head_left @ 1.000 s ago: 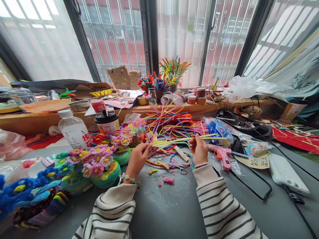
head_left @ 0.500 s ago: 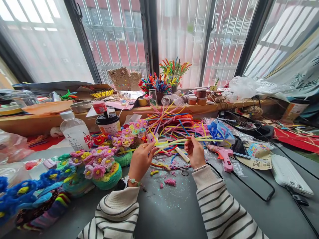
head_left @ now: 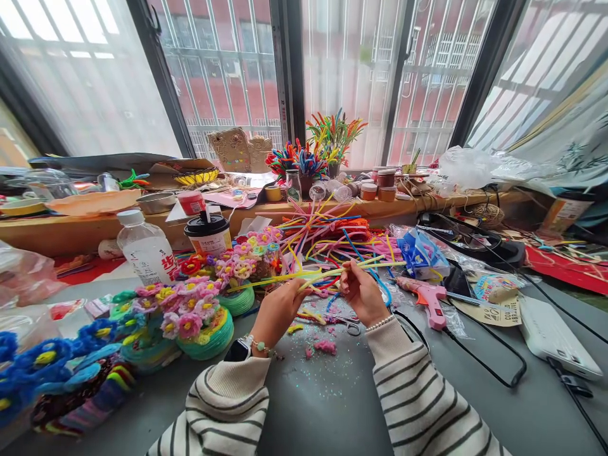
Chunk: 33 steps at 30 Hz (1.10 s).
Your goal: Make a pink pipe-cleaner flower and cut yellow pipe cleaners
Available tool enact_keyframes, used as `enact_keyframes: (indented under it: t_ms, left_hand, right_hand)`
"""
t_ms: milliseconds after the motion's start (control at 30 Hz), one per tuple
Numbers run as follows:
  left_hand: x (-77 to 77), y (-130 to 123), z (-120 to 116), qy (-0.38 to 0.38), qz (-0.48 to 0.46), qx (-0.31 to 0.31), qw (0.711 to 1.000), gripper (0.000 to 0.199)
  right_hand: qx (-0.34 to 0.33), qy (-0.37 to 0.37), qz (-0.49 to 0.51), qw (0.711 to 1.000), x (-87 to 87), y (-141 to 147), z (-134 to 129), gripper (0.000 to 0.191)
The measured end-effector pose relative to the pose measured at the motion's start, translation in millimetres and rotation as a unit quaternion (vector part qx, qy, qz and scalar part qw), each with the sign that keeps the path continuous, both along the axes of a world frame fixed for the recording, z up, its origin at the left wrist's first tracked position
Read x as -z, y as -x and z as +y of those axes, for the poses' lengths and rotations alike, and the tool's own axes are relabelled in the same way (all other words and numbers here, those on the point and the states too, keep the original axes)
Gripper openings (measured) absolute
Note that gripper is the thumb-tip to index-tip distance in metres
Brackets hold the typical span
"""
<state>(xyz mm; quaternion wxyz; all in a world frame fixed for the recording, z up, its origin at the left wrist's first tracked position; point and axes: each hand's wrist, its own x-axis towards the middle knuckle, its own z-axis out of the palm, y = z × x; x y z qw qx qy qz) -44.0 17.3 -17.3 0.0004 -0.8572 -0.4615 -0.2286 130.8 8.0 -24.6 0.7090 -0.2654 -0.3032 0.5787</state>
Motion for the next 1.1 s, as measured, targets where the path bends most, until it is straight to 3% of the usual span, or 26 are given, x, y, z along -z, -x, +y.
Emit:
enact_keyframes:
  t_ms: [100,233,467,700,933,1100]
  left_hand:
    - [-1.3,0.5,-1.2,0.023,0.004,-0.004,1.000,0.038]
    - [-1.6,3.9,1.2,0.036,0.050,-0.049,0.997,0.039]
    - [-2.6,16.8,8.1,-0.008,0.045,-0.141,0.989,0.035]
    - [-0.5,19.9,10.5,0.005,-0.006,-0.106,0.994,0.030]
    - [-12.2,24.1,9.5,0.134,-0.170,-0.056,0.975,0.039]
    - [-11.6,22.3,11.3,0.186,-0.194,-0.044,0.962,0.044]
  right_hand:
    - [0.041,0.007,-0.015,0.999,2.8,-2.9,2.2,0.023]
    - [0.048,0.012,-0.029,0.998,3.4,-3.6,2.5,0.025]
    - [0.124,0.014,-0.013,0.992,-0.5,-16.0,3.7,0.026]
    - [0.172,0.017,0.009,0.985,0.7,-32.2,6.9,0.028]
    - [0.237,0.024,0.022,0.971,-0.3,-48.4,5.8,0.028]
    - [0.221,0.042,0.007,0.974,-0.5,-48.5,6.8,0.027]
